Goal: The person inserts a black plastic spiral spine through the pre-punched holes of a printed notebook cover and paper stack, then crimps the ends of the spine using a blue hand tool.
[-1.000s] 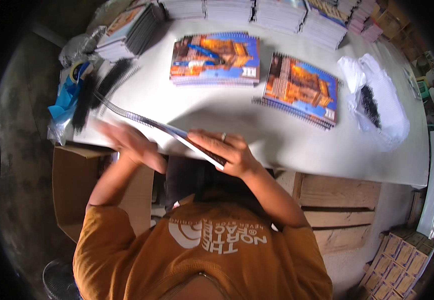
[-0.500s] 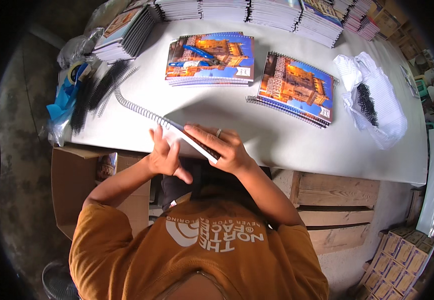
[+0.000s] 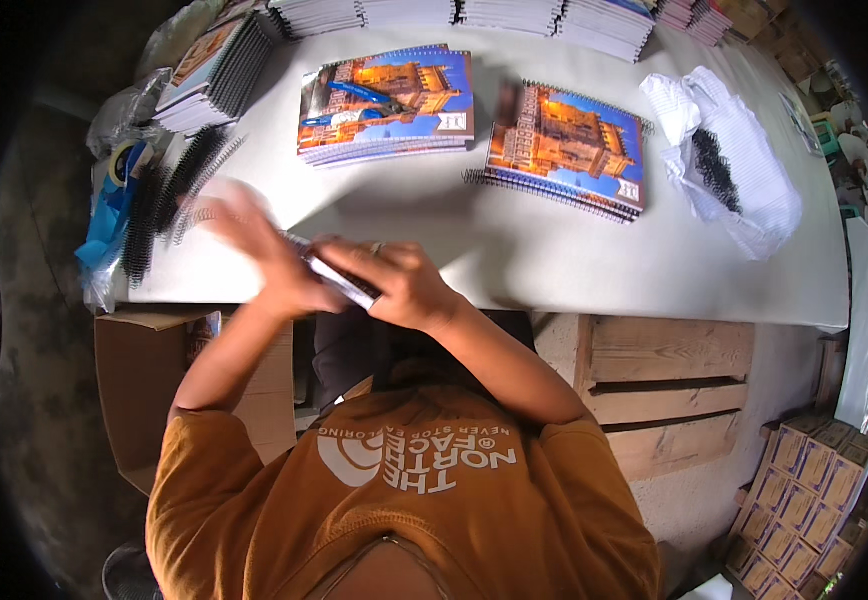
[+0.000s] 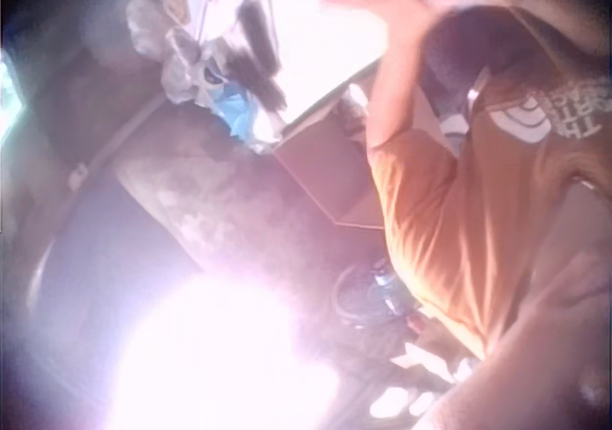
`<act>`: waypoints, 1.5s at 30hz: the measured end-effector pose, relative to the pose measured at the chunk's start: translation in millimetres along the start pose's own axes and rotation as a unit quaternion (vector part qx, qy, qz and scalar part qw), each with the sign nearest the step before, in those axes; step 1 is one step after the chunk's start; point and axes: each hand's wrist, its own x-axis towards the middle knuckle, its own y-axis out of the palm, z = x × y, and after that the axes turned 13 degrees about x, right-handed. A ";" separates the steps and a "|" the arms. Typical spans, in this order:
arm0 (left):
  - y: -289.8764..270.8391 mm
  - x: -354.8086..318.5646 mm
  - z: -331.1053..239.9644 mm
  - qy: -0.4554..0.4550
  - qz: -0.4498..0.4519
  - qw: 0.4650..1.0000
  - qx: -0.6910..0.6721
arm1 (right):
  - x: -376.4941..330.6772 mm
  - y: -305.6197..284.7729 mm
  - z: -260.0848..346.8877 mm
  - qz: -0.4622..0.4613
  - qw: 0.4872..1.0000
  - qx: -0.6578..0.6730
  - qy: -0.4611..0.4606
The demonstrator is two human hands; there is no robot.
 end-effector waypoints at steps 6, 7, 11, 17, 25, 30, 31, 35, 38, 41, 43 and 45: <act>-10.9 10.1 19.0 -0.021 -0.116 0.990 0.076 | 4.1 1.3 1.1 0.008 0.999 -0.005 -0.035; -10.4 30.0 16.0 -0.019 -0.090 0.995 0.028 | 4.3 7.3 -3.0 0.005 0.997 -0.021 -0.077; 0.9 -25.3 -31.7 0.081 -0.015 0.993 -0.079 | 1.8 -1.5 -6.7 -0.034 0.999 0.025 0.016; 14.4 -12.6 -16.6 0.042 -0.040 0.995 0.084 | 4.9 7.0 4.9 0.000 1.000 -0.021 -0.021; -9.4 19.7 -33.2 -0.013 0.012 0.998 -0.058 | 2.9 5.6 4.9 0.039 0.999 -0.013 0.010; -23.2 5.3 -61.9 -0.108 0.105 0.970 -0.191 | 13.7 -0.2 10.2 -0.064 0.996 0.054 0.005; -39.2 41.7 -64.2 -0.169 0.122 0.955 -0.208 | 20.9 -4.4 13.0 -0.002 0.990 0.136 -0.040; -86.2 84.2 -51.2 -0.337 0.080 0.879 -0.328 | 56.0 -38.6 64.6 0.086 0.990 -0.109 -0.001; -60.9 94.5 -34.7 -0.480 0.121 0.793 -0.356 | 63.7 -63.1 57.9 0.035 0.979 -0.049 0.194; -32.2 94.1 -27.9 -0.549 0.152 0.646 -0.508 | 57.5 -72.5 35.9 0.024 0.951 0.070 0.300; -21.4 89.1 -16.5 -0.499 0.195 0.597 -0.597 | 49.1 -68.8 30.4 -0.073 0.920 0.178 0.341; -18.2 100.2 -20.0 -0.477 0.207 0.607 -0.601 | 45.1 -68.0 28.7 -0.130 0.905 0.210 0.346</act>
